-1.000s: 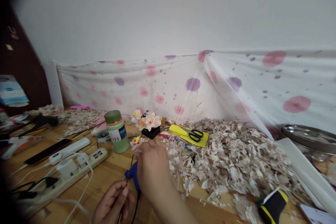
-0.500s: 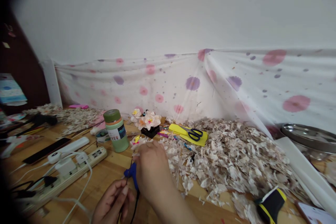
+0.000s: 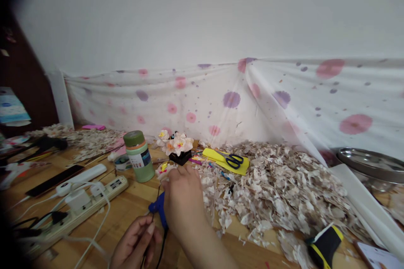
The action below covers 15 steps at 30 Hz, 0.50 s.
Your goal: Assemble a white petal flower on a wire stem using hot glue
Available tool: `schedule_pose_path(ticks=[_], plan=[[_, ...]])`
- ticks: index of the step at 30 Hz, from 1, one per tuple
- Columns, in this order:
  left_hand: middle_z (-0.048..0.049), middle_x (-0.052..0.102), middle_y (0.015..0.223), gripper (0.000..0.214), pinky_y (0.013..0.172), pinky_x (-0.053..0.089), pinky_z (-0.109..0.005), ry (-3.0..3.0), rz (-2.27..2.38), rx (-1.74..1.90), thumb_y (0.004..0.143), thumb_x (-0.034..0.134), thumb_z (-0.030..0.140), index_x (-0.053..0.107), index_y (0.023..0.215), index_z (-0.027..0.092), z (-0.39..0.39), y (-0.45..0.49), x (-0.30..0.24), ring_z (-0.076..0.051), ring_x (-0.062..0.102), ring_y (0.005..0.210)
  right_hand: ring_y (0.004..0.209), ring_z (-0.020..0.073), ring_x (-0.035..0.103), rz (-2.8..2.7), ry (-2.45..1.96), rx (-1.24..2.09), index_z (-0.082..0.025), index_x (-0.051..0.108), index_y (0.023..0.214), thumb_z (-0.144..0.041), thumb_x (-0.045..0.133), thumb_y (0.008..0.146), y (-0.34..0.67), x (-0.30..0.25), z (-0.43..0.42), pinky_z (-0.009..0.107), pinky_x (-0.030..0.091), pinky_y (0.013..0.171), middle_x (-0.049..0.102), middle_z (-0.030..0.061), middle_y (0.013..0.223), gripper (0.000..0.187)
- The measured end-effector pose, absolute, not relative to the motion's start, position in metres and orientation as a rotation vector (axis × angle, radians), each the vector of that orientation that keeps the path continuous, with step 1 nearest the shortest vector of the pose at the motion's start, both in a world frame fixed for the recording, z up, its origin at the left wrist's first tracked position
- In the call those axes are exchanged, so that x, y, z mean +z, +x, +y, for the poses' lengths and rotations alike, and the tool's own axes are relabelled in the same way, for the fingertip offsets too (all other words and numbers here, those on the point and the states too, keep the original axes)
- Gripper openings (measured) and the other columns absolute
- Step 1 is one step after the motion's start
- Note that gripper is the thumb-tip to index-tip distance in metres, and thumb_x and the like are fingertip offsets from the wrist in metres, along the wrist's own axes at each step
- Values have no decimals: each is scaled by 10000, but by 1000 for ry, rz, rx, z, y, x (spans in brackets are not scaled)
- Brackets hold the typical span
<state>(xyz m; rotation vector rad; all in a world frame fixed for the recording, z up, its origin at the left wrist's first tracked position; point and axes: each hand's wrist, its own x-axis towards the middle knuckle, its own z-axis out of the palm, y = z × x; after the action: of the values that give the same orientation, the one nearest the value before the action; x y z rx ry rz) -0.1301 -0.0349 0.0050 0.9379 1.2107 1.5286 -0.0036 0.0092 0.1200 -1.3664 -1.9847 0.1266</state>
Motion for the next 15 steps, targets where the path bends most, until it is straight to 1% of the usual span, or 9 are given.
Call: schedule_pose_path(ticks=[3,7,12,15], plan=[[21,610,495,404,293,309,-154,937,1211,1529,598,730,561,638,753,200,-36,-128,4,-58,419,304,898,240,520,-1984,-1368,120,-171,614,775,-128,577,823,-3,120,10,333,357,778,651,70,859,74],[27,593,473,387,299,267,-128,895,1236,1638,618,721,552,641,754,199,-39,-119,6,-38,377,308,899,237,520,-1988,-1375,119,-168,613,767,-136,582,829,-4,120,10,333,356,793,651,69,851,77],[25,594,474,389,306,264,-128,890,1257,1665,607,730,549,638,741,196,-41,-117,8,-37,375,311,880,242,521,-1979,-1392,91,-166,614,768,-166,579,836,-4,119,11,339,357,787,644,74,844,77],[20,603,484,390,313,284,-141,917,1246,1618,606,732,548,639,752,198,-41,-121,7,-46,384,317,875,245,521,-1966,-1406,82,-165,618,777,-164,578,834,-4,120,12,341,356,784,643,78,847,69]])
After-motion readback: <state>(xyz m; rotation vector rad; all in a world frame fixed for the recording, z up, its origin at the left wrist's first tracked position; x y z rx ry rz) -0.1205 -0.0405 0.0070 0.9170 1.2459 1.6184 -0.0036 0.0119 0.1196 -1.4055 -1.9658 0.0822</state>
